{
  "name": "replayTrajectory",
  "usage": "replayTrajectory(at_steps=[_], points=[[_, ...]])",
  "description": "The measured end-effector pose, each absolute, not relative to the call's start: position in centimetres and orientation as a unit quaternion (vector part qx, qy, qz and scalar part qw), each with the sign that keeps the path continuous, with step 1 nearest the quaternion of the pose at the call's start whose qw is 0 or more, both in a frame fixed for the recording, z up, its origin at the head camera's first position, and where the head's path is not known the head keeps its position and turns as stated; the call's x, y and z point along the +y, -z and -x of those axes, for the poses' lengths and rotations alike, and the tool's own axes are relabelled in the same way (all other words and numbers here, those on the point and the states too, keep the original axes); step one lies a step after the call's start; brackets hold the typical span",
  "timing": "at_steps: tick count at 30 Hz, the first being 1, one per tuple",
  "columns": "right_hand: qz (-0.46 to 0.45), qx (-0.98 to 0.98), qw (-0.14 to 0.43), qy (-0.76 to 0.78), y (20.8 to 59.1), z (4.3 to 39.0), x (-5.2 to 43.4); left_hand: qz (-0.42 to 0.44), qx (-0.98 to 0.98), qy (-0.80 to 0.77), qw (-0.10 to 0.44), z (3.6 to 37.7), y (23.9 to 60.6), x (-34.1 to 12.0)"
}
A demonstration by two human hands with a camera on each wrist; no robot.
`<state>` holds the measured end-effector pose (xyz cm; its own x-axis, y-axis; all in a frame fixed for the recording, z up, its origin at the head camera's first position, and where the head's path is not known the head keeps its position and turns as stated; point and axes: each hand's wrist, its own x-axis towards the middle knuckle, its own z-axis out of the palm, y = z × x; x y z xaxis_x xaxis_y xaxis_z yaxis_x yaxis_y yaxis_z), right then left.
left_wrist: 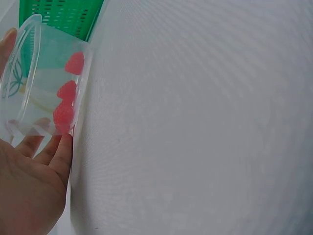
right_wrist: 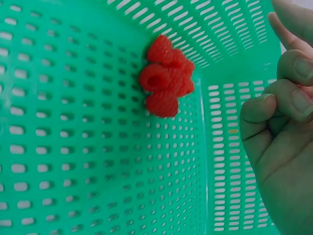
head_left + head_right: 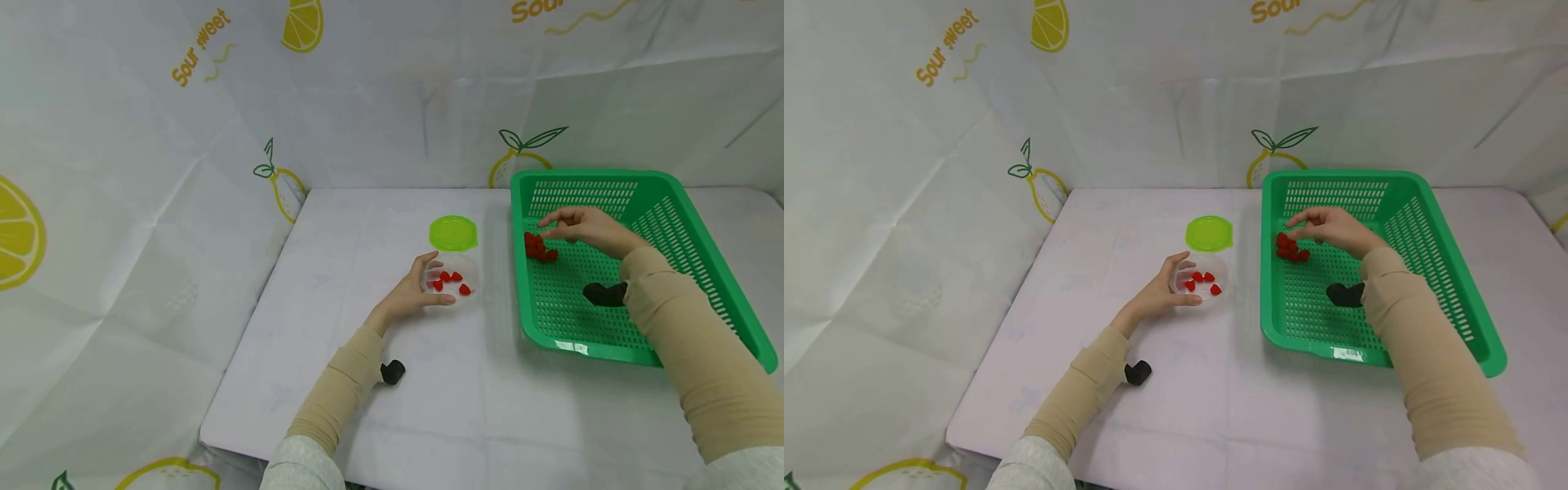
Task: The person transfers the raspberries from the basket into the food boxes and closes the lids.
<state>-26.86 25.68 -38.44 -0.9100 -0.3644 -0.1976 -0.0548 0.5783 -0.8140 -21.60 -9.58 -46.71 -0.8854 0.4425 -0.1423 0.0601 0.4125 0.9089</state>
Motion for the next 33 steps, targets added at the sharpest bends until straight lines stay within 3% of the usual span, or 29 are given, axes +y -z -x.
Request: replayTrajectory(at_steps=[33], points=[[0.118,0.920,0.215,0.306,41.6,27.6,27.5,-0.155,0.823,-0.516,0.181,21.5,46.6,-9.6]])
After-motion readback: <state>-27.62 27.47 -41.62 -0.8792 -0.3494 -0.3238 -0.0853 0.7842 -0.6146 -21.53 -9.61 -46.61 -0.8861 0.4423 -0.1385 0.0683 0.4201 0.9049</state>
